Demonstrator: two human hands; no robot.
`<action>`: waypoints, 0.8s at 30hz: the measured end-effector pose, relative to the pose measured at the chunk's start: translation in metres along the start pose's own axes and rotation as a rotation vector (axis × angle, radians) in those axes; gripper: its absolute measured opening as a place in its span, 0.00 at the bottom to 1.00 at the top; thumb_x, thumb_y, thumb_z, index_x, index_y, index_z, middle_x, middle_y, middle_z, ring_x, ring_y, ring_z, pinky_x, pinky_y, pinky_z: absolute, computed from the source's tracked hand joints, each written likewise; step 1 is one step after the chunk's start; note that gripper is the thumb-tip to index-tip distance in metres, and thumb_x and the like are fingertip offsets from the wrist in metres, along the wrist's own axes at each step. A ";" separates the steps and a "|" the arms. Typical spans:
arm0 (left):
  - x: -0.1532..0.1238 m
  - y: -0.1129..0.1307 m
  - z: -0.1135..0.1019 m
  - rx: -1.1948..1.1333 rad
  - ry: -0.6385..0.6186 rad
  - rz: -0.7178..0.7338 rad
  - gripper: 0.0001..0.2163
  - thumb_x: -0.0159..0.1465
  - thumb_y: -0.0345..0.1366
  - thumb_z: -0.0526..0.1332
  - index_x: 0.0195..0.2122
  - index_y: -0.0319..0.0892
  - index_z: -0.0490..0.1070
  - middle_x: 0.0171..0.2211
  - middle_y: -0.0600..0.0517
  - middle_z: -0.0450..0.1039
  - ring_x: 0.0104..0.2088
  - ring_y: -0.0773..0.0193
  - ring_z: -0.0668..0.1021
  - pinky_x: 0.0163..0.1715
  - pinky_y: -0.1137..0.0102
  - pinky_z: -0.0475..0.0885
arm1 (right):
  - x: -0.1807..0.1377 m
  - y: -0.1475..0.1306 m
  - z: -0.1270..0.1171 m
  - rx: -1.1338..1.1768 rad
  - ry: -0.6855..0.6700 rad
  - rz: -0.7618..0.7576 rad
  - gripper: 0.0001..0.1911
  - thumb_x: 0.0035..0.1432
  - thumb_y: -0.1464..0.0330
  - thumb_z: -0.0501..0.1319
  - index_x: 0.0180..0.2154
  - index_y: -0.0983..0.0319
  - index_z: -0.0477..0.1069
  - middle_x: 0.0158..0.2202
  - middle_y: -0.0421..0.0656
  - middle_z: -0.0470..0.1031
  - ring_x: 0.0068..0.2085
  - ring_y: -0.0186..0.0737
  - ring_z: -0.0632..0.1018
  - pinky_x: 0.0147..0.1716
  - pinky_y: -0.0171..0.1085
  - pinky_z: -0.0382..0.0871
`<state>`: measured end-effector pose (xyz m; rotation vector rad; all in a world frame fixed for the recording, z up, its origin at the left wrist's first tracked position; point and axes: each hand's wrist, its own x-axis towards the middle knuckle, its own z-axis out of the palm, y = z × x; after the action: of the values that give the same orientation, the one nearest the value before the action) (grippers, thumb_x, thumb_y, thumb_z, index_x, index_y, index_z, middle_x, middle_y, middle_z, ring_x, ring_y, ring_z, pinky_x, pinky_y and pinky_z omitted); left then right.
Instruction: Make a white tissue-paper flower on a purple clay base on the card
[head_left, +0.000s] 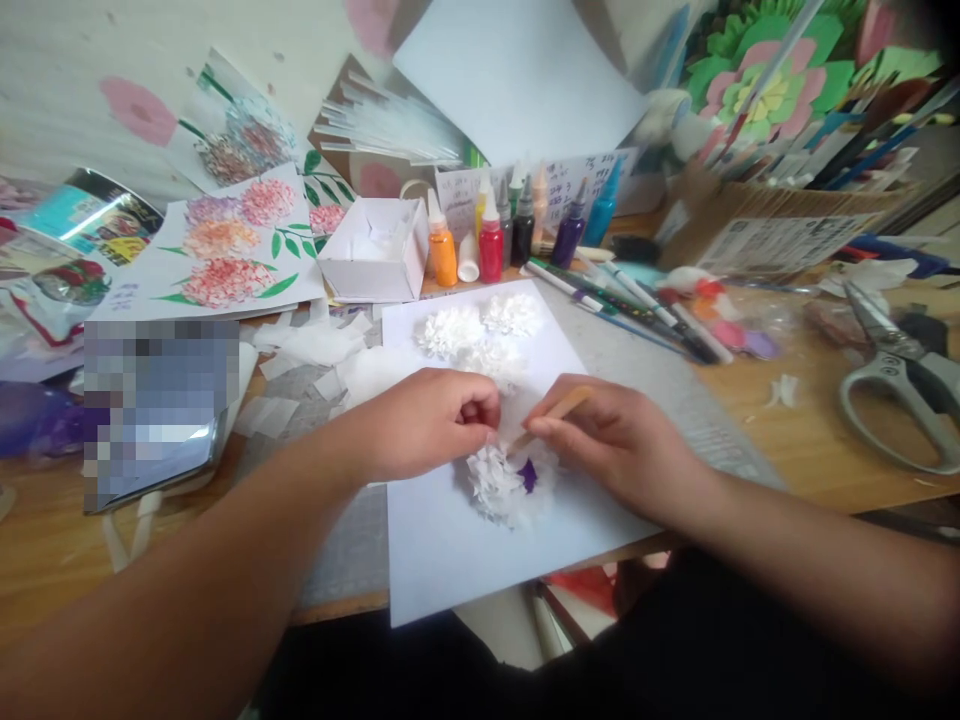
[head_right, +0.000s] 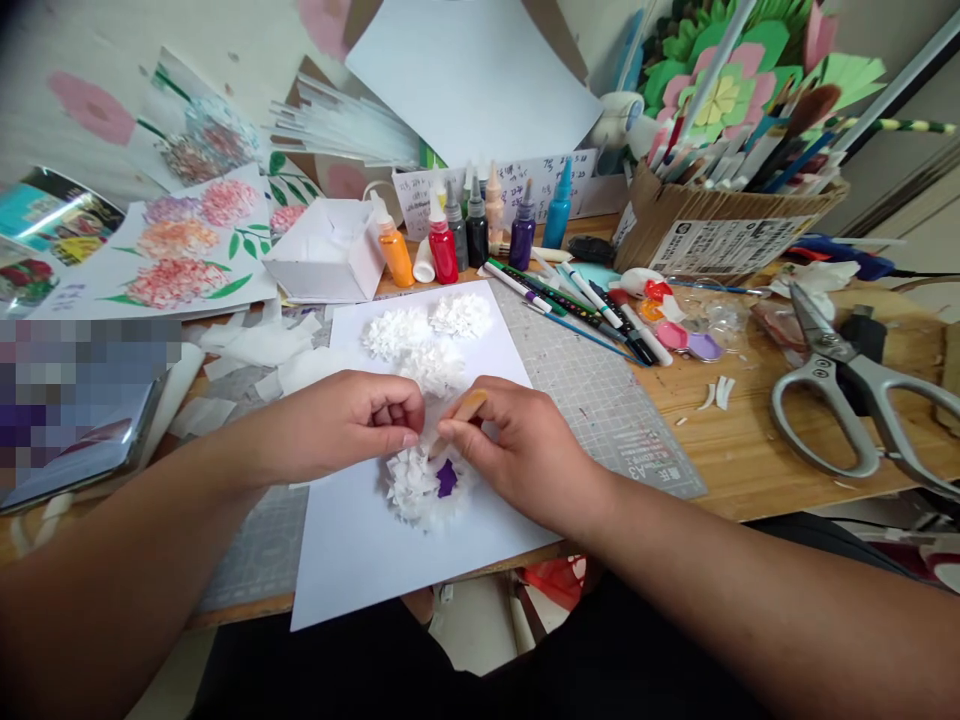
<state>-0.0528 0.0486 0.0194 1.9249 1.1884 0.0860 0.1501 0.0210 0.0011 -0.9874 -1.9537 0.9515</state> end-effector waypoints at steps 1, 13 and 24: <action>0.000 -0.001 -0.001 -0.007 -0.011 -0.002 0.03 0.57 0.35 0.58 0.29 0.44 0.69 0.24 0.58 0.70 0.25 0.70 0.71 0.21 0.76 0.63 | -0.001 -0.001 -0.003 0.066 0.033 0.063 0.07 0.59 0.70 0.59 0.28 0.61 0.71 0.29 0.40 0.75 0.32 0.35 0.75 0.34 0.35 0.70; -0.003 0.006 0.001 0.112 0.093 0.053 0.12 0.54 0.45 0.64 0.33 0.45 0.67 0.31 0.56 0.69 0.30 0.66 0.71 0.27 0.72 0.65 | -0.008 0.001 -0.004 0.219 0.030 0.065 0.05 0.57 0.70 0.62 0.28 0.60 0.74 0.32 0.39 0.77 0.34 0.33 0.77 0.35 0.32 0.70; 0.001 0.005 0.009 0.163 0.055 -0.009 0.07 0.54 0.39 0.61 0.31 0.44 0.66 0.29 0.55 0.70 0.28 0.66 0.71 0.25 0.72 0.62 | -0.004 -0.003 -0.010 0.231 0.067 0.161 0.08 0.56 0.67 0.62 0.26 0.60 0.72 0.28 0.39 0.77 0.31 0.33 0.76 0.33 0.32 0.70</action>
<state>-0.0445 0.0422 0.0170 2.0700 1.2735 0.0387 0.1598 0.0193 0.0071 -1.0393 -1.6843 1.1895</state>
